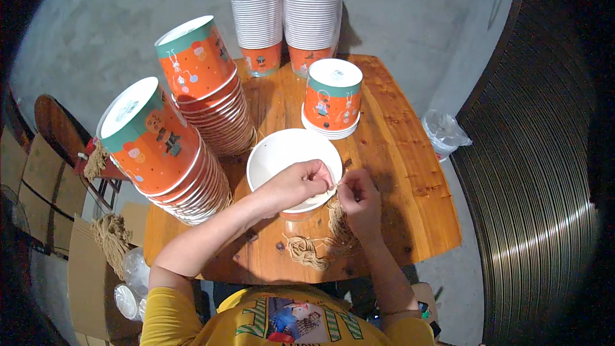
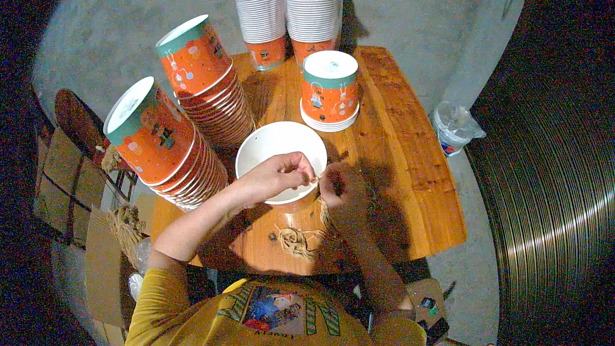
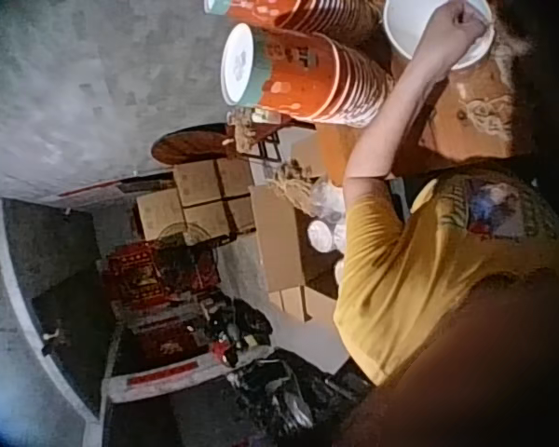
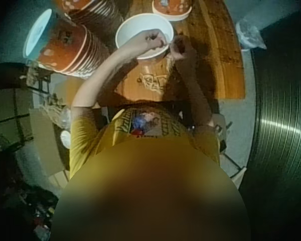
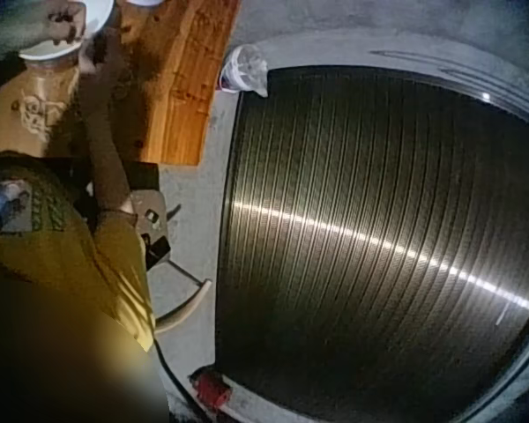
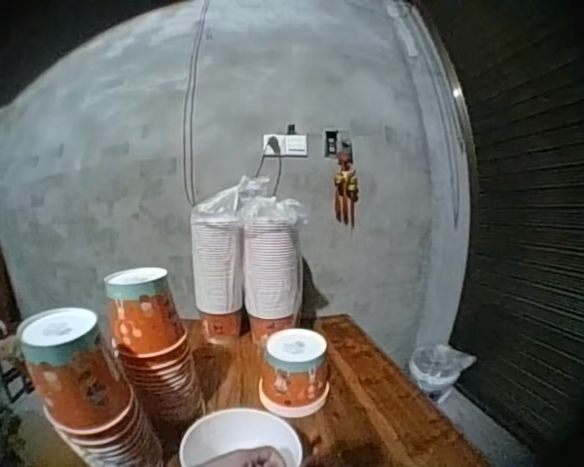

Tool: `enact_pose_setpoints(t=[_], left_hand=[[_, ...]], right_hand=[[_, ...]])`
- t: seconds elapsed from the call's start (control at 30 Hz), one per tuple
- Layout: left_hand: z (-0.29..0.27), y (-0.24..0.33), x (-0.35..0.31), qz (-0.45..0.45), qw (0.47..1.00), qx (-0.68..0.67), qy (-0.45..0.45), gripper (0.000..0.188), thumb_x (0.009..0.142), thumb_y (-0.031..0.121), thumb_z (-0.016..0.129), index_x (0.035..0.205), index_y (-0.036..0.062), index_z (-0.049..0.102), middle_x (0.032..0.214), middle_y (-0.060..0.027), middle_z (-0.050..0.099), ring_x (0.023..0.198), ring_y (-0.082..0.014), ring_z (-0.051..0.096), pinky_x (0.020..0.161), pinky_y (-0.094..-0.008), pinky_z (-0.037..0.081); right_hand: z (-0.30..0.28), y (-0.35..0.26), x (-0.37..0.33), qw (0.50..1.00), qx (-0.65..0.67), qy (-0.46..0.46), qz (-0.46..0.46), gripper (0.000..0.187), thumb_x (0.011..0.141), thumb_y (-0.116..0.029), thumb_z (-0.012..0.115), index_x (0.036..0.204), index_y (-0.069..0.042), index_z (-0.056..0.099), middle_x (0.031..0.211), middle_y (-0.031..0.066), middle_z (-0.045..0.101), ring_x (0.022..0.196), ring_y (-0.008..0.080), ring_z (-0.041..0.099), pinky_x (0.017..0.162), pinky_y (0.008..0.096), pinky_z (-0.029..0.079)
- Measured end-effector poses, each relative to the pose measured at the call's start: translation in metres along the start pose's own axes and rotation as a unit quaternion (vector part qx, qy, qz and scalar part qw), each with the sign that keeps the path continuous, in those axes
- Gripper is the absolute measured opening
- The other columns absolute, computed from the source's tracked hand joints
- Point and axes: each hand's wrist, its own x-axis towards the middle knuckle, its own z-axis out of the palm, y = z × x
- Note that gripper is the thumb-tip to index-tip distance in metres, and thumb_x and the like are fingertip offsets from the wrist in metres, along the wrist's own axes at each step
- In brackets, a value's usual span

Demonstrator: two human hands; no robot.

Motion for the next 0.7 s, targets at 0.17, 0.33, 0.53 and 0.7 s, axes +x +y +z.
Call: enact_pose_setpoints(t=[0.17, 0.33, 0.53, 0.7], left_hand=[[0.001, 0.0, 0.002, -0.017, 0.997, -0.07, 0.008, 0.006, 0.086, 0.009, 0.055, 0.089, 0.0038, 0.053, 0.08, -0.0001, 0.057, 0.074, -0.007, 0.052, 0.069, -0.0207, 0.042], [0.003, -0.001, 0.004, -0.016, 0.997, -0.078, -0.003, 0.007, 0.086, 0.01, 0.055, 0.089, 0.0042, 0.053, 0.079, 0.0006, 0.055, 0.074, -0.0066, 0.051, 0.069, -0.0205, 0.041], [0.005, -0.003, 0.004, -0.006, 0.999, -0.033, -0.001, 0.007, 0.085, 0.009, 0.054, 0.09, 0.0042, 0.053, 0.079, 0.0019, 0.052, 0.074, -0.0064, 0.048, 0.07, -0.0212, 0.04], [0.008, 0.001, 0.004, 0.008, 1.0, 0.013, 0.001, 0.007, 0.085, 0.008, 0.054, 0.091, 0.0038, 0.053, 0.076, 0.0034, 0.048, 0.072, -0.006, 0.045, 0.068, -0.0217, 0.039]], right_hand=[[-0.006, 0.002, -0.003, 0.993, 0.069, -0.002, 0.097, 0.007, 0.081, -0.004, 0.06, 0.088, -0.005, 0.057, 0.076, 0.0035, 0.057, 0.067, 0.013, 0.055, 0.064, 0.0278, 0.046], [-0.01, 0.002, -0.006, 0.986, 0.12, -0.003, 0.119, 0.006, 0.083, -0.006, 0.059, 0.089, -0.006, 0.057, 0.076, 0.0021, 0.056, 0.067, 0.0121, 0.052, 0.064, 0.0266, 0.045], [-0.016, -0.002, -0.008, 0.985, 0.126, -0.006, 0.121, 0.011, 0.083, -0.007, 0.06, 0.094, -0.006, 0.056, 0.081, 0.0018, 0.057, 0.072, 0.0118, 0.053, 0.066, 0.0257, 0.045], [-0.016, -0.027, -0.002, 0.999, 0.026, -0.006, 0.044, 0.015, 0.081, -0.008, 0.065, 0.094, -0.006, 0.058, 0.078, 0.0015, 0.059, 0.068, 0.0117, 0.055, 0.065, 0.0264, 0.047]])
